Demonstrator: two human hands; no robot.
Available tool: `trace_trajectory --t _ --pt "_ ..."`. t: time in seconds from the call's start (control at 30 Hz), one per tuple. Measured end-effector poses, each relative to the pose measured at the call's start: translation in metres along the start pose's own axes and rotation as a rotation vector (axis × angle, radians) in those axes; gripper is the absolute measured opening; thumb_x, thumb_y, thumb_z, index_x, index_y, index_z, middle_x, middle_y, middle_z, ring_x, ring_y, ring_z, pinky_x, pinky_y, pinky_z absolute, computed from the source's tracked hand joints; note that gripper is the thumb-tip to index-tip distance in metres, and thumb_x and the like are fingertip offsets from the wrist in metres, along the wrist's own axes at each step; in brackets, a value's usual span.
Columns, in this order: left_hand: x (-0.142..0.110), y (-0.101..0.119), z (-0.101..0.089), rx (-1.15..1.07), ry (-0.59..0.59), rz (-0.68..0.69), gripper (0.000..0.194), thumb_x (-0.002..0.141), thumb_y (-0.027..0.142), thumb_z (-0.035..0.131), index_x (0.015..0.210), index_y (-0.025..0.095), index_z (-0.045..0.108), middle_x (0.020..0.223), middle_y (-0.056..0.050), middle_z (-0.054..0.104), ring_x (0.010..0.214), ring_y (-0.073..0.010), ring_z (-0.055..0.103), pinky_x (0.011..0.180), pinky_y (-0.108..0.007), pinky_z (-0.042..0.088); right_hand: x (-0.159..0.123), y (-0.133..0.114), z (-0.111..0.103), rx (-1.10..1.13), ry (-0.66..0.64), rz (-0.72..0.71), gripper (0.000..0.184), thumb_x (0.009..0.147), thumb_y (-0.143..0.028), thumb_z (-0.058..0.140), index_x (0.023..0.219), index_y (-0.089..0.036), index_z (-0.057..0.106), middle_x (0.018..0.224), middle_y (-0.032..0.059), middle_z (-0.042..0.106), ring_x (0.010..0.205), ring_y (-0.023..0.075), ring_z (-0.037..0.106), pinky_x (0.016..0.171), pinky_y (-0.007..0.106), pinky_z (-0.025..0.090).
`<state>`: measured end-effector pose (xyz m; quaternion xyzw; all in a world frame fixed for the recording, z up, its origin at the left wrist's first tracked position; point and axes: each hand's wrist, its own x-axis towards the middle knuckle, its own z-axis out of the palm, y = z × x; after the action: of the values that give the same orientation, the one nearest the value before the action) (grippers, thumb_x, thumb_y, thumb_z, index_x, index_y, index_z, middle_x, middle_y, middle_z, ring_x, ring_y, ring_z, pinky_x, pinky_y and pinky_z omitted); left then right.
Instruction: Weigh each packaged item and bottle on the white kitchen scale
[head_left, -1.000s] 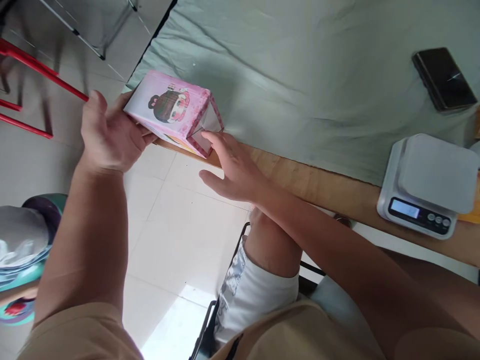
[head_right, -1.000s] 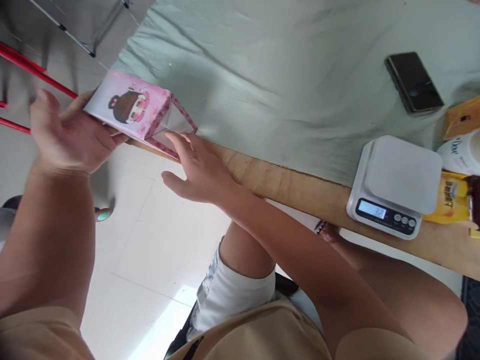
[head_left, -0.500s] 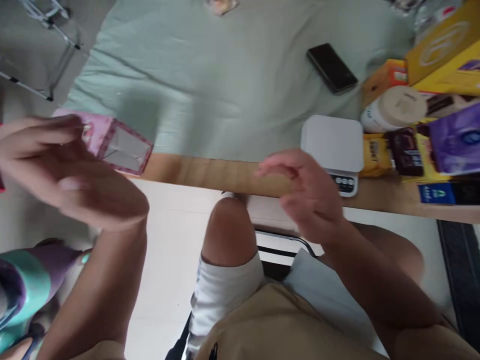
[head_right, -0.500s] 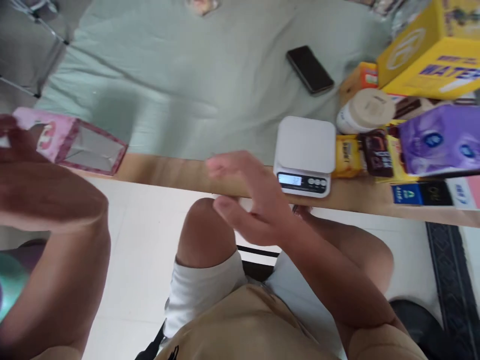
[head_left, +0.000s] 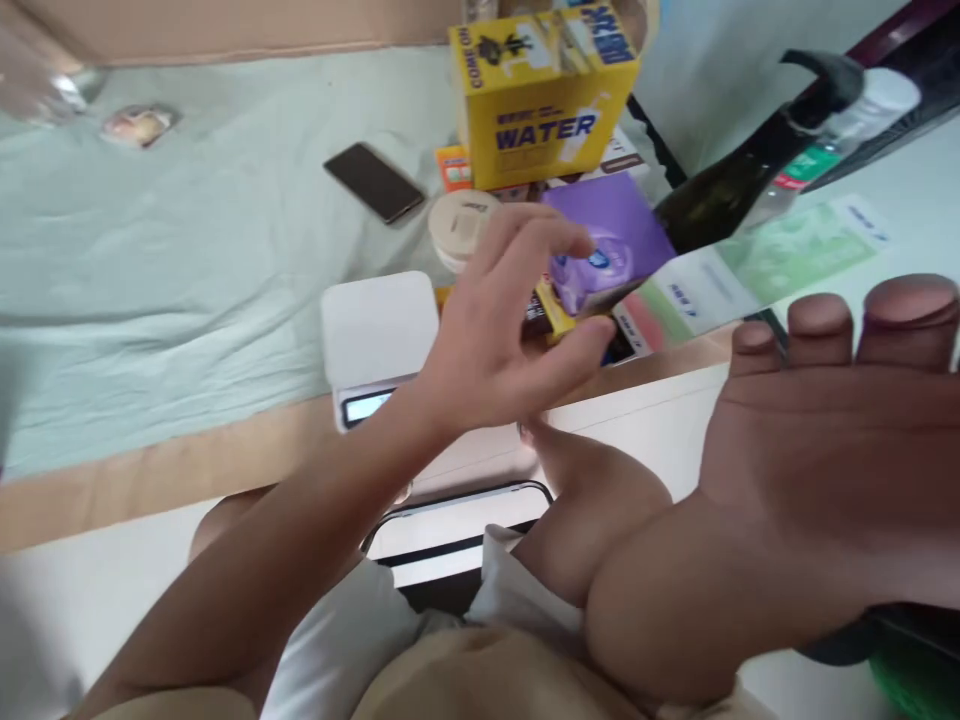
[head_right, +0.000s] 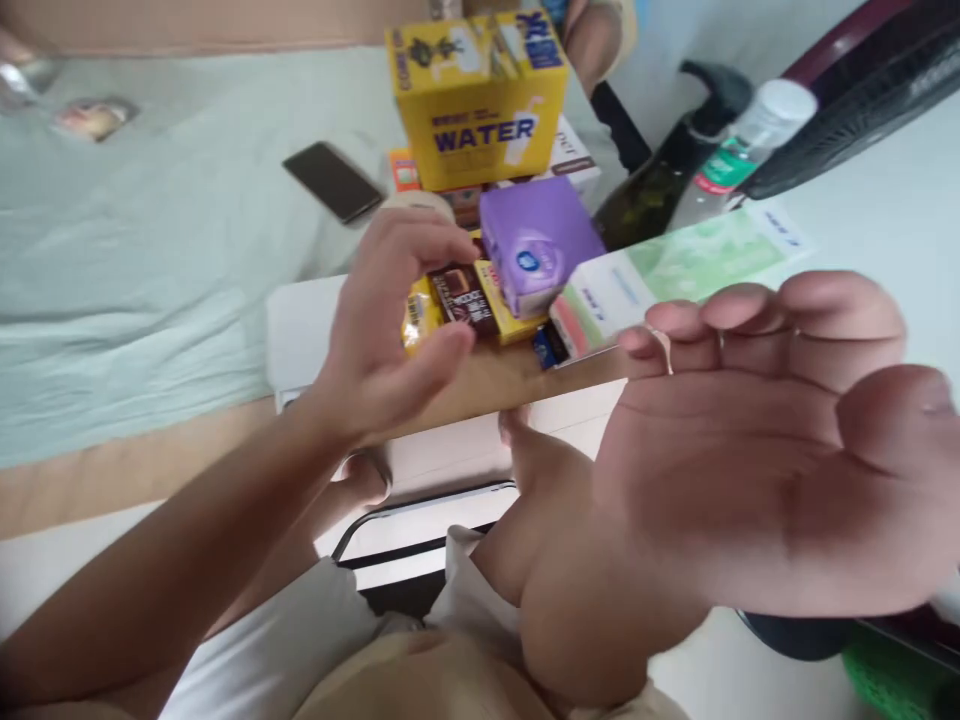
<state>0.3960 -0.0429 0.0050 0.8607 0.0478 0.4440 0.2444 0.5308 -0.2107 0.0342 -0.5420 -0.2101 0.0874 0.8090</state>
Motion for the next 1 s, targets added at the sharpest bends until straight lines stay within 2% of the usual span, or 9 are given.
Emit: trace_trajectory --t 0.13,0.27,0.37,0.47,0.57,0.7,0.83,0.93,1.0 --pt "0.034 0.012 0.061 0.040 -0.122 -0.001 0.050 0.102 0.058 0.058 0.130 0.017 0.054 0.131 -0.018 0.067 0.128 -0.0297 0.066 0.106 -0.046 0.058 0.021 0.013 -0.013 0.140 0.163 -0.040 0.040 0.095 -0.034 0.043 0.078 -0.028 0.079 0.083 0.0019 0.065 0.085 0.0168 0.070 0.087 0.047 0.060" --pt "0.041 0.020 0.098 0.198 -0.216 -0.084 0.071 0.097 0.067 0.063 0.143 0.014 0.051 0.141 -0.021 0.066 0.142 -0.0381 0.059 0.120 -0.054 0.047 0.031 0.015 -0.012 0.183 0.334 0.026 0.037 0.091 -0.028 0.045 0.071 -0.026 0.076 0.085 0.0025 0.061 0.083 0.0142 0.066 0.097 0.043 0.061" --pt "0.042 0.016 0.107 0.237 -0.251 -0.166 0.062 0.099 0.059 0.065 0.146 0.021 0.050 0.141 -0.017 0.067 0.139 -0.0371 0.063 0.117 -0.052 0.049 0.033 0.013 -0.014 0.203 0.389 0.112 0.034 0.088 -0.031 0.046 0.069 -0.027 0.074 0.091 0.0026 0.062 0.087 0.0149 0.068 0.109 0.046 0.059" --pt "0.044 0.008 0.107 0.172 -0.226 -0.125 0.057 0.101 0.056 0.063 0.142 0.018 0.053 0.135 -0.016 0.071 0.129 -0.0352 0.069 0.109 -0.049 0.056 0.031 0.011 -0.019 0.190 0.369 0.130 0.029 0.085 -0.033 0.049 0.070 -0.029 0.073 0.089 0.0028 0.064 0.090 0.0190 0.070 0.123 0.055 0.052" --pt "0.045 0.004 0.100 0.141 -0.162 -0.059 0.057 0.102 0.059 0.061 0.140 0.017 0.055 0.138 -0.017 0.071 0.131 -0.0351 0.069 0.110 -0.049 0.058 0.026 0.009 -0.024 0.137 0.292 0.140 0.032 0.089 -0.039 0.047 0.076 -0.031 0.075 0.091 0.0044 0.069 0.109 0.0269 0.075 0.134 0.064 0.040" --pt "0.044 0.012 0.065 0.133 -0.113 -0.042 0.057 0.098 0.055 0.070 0.143 0.024 0.057 0.144 -0.011 0.069 0.137 -0.0335 0.067 0.116 -0.051 0.058 0.020 0.004 -0.027 0.057 0.199 0.115 0.036 0.092 -0.041 0.042 0.079 -0.039 0.076 0.098 0.0002 0.077 0.138 0.0310 0.067 0.136 0.068 0.038" --pt "0.023 0.016 -0.010 0.111 -0.110 -0.063 0.063 0.091 0.052 0.080 0.148 0.032 0.060 0.147 -0.004 0.069 0.136 -0.0339 0.068 0.118 -0.053 0.058 0.014 -0.003 -0.019 -0.007 0.130 0.124 0.031 0.090 -0.040 0.047 0.080 -0.042 0.076 0.114 -0.0053 0.078 0.150 0.0323 0.058 0.135 0.070 0.038" --pt "-0.013 0.009 -0.072 0.109 -0.061 -0.064 0.087 0.075 0.064 0.090 0.152 0.034 0.062 0.136 -0.005 0.075 0.112 -0.0348 0.075 0.096 -0.052 0.066 0.002 -0.001 -0.001 -0.065 -0.017 0.156 0.024 0.092 -0.039 0.052 0.094 -0.038 0.076 0.136 -0.0073 0.072 0.150 0.0289 0.058 0.140 0.068 0.029" --pt "-0.043 0.001 -0.106 0.093 -0.008 -0.099 0.088 0.072 0.065 0.092 0.150 0.034 0.065 0.122 -0.005 0.079 0.093 -0.0298 0.076 0.075 -0.047 0.066 -0.011 0.011 0.019 -0.098 -0.192 0.148 0.021 0.090 -0.045 0.059 0.104 -0.036 0.072 0.142 -0.0044 0.069 0.145 0.0280 0.061 0.136 0.069 0.034"
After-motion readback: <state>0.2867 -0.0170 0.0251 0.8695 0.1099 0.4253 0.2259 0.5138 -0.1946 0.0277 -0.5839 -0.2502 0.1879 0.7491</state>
